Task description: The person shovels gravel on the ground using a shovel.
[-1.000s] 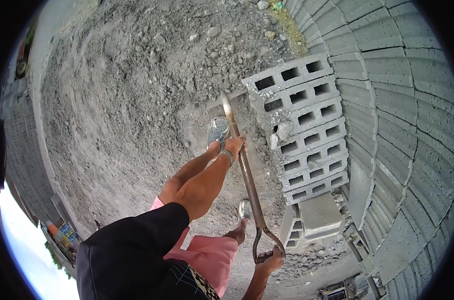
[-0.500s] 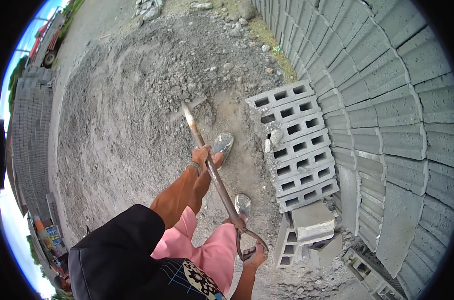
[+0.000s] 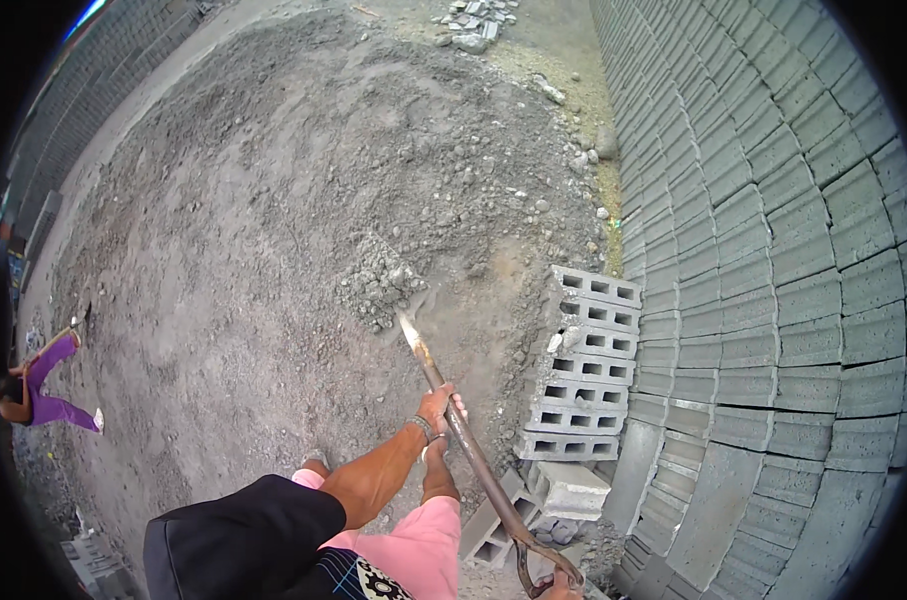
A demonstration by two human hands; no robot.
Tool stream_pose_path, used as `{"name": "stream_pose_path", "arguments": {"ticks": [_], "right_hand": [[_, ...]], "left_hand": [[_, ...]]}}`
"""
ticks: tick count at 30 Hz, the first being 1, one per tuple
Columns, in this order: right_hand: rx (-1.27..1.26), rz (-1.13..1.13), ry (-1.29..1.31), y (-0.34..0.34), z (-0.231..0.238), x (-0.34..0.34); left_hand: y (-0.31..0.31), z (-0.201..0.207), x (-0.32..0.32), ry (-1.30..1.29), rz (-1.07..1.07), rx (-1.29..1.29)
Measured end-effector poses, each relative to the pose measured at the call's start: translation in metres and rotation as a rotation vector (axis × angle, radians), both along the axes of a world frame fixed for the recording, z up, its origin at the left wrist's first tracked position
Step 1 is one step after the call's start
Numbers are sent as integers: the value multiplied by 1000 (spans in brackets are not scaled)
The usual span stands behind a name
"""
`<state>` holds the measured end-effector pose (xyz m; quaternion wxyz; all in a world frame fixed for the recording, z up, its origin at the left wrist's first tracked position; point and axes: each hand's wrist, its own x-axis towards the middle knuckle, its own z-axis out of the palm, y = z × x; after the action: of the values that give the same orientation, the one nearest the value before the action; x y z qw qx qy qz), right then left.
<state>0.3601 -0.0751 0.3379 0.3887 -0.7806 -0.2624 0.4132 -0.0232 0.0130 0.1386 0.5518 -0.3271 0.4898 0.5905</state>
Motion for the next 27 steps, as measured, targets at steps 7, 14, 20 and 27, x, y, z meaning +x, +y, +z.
{"name": "stream_pose_path", "arguments": {"ticks": [7,14,20,27], "right_hand": [[124,896,-102,-99,28,-144],[455,2076,438,-321,42,-372],[383,2174,924,-451,63,-475],[-2,1956,487,-386,32,-434]], "left_hand": [[-324,-37,-121,-47,598,98],[-857,67,-152,408,1084,-270],[-1009,240,-85,711,1276,-951],[-923,157,-139,645,1085,-523]]}}
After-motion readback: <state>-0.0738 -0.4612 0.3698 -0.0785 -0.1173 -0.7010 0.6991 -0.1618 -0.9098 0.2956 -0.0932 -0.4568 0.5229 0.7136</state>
